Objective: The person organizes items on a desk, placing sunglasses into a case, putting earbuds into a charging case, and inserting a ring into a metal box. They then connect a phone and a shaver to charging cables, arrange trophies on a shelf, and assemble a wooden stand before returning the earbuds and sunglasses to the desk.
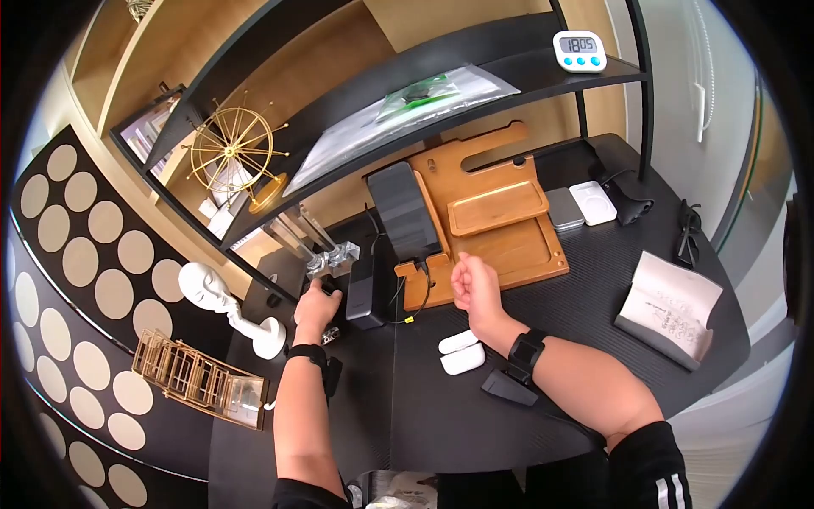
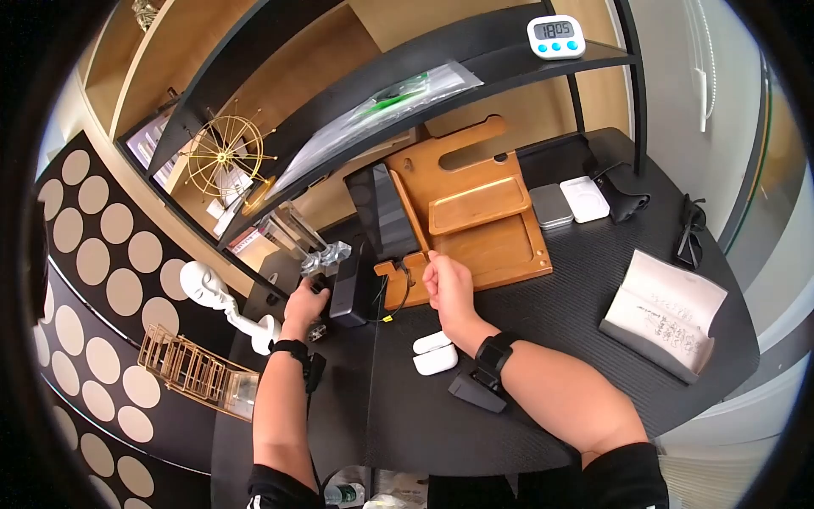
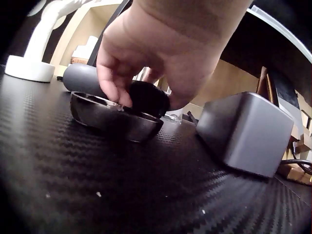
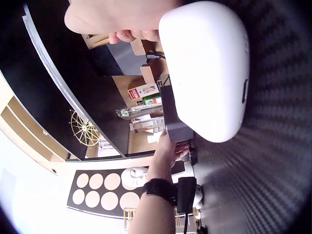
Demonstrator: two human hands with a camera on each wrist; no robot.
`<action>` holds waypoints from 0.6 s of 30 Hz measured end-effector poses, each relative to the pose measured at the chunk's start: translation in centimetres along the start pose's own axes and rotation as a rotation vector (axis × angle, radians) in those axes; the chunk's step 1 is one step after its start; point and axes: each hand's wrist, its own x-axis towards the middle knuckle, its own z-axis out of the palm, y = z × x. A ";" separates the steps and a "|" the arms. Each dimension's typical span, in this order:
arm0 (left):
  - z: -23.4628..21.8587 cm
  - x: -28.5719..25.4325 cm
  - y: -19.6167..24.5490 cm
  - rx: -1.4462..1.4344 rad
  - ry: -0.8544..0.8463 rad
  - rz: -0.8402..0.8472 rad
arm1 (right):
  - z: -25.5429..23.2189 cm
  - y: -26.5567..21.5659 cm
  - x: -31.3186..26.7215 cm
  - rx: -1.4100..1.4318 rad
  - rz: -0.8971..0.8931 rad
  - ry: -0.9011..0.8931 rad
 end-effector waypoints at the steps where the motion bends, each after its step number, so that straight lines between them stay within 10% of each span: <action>1: -0.5 -0.3 0.6 -0.005 -0.001 0.002 | 0.0 0.0 0.0 0.000 -0.001 0.004; 9: -0.8 -1.2 -0.2 -0.281 -0.066 -0.139 | 0.0 -0.1 0.0 -0.057 0.005 -0.028; 18: -0.4 -1.9 -2.8 -0.217 0.208 0.122 | -0.1 0.0 0.3 -0.064 0.029 -0.038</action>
